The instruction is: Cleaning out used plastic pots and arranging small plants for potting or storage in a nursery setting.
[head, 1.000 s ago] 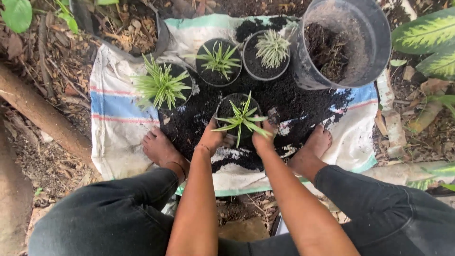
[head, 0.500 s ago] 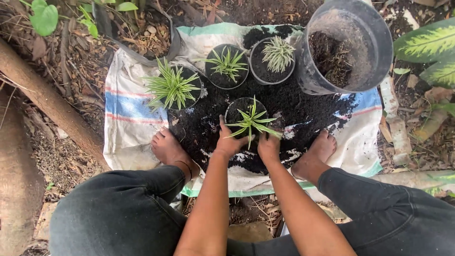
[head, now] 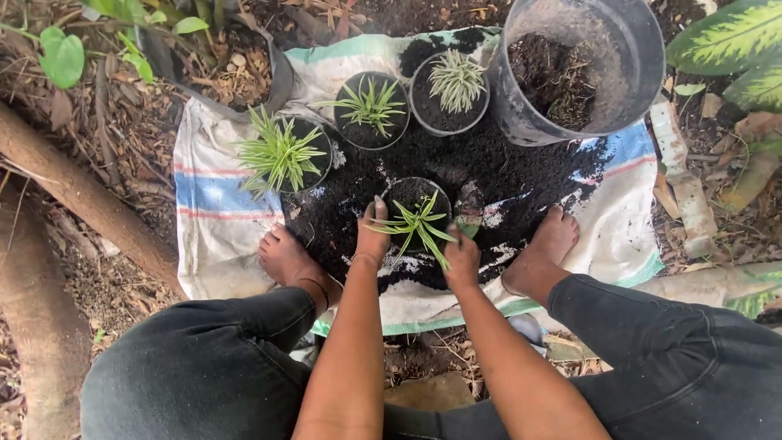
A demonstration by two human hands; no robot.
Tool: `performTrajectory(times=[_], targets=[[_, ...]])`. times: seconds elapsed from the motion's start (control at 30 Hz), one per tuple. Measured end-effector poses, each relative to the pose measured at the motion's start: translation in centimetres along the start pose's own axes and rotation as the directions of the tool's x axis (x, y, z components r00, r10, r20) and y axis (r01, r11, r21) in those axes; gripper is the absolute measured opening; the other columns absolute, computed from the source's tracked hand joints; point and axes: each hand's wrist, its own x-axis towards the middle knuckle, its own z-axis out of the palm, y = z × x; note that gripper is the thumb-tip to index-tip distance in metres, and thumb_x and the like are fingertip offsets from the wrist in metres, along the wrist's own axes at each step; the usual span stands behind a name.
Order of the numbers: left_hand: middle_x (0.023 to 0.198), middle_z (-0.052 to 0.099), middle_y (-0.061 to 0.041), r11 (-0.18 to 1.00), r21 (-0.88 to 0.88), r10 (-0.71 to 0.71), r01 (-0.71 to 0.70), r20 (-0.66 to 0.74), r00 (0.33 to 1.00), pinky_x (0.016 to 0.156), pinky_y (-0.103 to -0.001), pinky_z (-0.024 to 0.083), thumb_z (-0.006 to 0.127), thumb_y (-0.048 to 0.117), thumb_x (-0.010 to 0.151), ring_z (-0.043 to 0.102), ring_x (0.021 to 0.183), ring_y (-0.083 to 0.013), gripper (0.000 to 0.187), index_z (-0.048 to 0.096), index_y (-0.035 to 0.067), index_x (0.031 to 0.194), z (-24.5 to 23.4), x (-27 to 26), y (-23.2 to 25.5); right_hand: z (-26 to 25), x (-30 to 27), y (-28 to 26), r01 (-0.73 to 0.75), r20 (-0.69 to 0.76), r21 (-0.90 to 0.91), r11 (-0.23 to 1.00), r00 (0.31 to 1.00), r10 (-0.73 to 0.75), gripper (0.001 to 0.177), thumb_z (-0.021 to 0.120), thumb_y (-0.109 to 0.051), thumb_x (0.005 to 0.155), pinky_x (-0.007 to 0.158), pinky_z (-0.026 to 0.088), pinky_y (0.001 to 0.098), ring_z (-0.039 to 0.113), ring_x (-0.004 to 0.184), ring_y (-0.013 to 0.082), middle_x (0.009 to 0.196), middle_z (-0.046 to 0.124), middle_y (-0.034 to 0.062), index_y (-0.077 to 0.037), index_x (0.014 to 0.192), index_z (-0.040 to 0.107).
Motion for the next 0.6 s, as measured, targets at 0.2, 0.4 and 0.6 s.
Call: performTrajectory(times=[0.2,0.4,0.6], targets=[[0.153,0.05,-0.022,1.0,-0.001,0.023,-0.024,-0.1,0.995,0.123,-0.05,0.035,0.059,0.071,0.093,0.041,0.146,-0.0387,0.086,0.049,0.008,0.152,2.1,0.3,0.7,-2.2,6.1,-4.8,0.025,0.123,-0.084,0.996,0.992,-0.014,0.082,0.047,-0.073,0.1,0.114,0.041,0.0542,0.056,0.132,0.0451,0.132,0.065,0.0274,-0.001,0.135,0.065],[0.151,0.052,-0.022,0.999,0.034,0.034,-0.03,-0.117,0.993,0.123,-0.049,0.035,0.051,0.072,0.097,0.042,0.146,-0.0381,0.084,0.049,0.007,0.151,2.0,0.5,-0.2,-3.2,7.2,-7.4,0.252,0.301,-0.1,0.963,0.93,-0.212,0.05,0.054,-0.055,0.105,0.106,0.049,0.0527,0.064,0.122,0.0375,0.122,0.073,0.0135,-0.016,0.132,0.071],[0.158,0.043,-0.023,0.993,0.117,-0.015,0.022,-0.059,0.998,0.122,-0.053,0.035,0.043,0.076,0.098,0.038,0.148,-0.0396,0.09,0.042,0.007,0.156,1.7,1.7,-0.6,-0.2,7.5,-4.9,0.313,0.192,-0.131,0.941,0.939,-0.286,0.04,0.07,-0.052,0.097,0.096,0.055,0.0521,0.07,0.108,0.0365,0.104,0.077,0.0133,-0.017,0.115,0.077]])
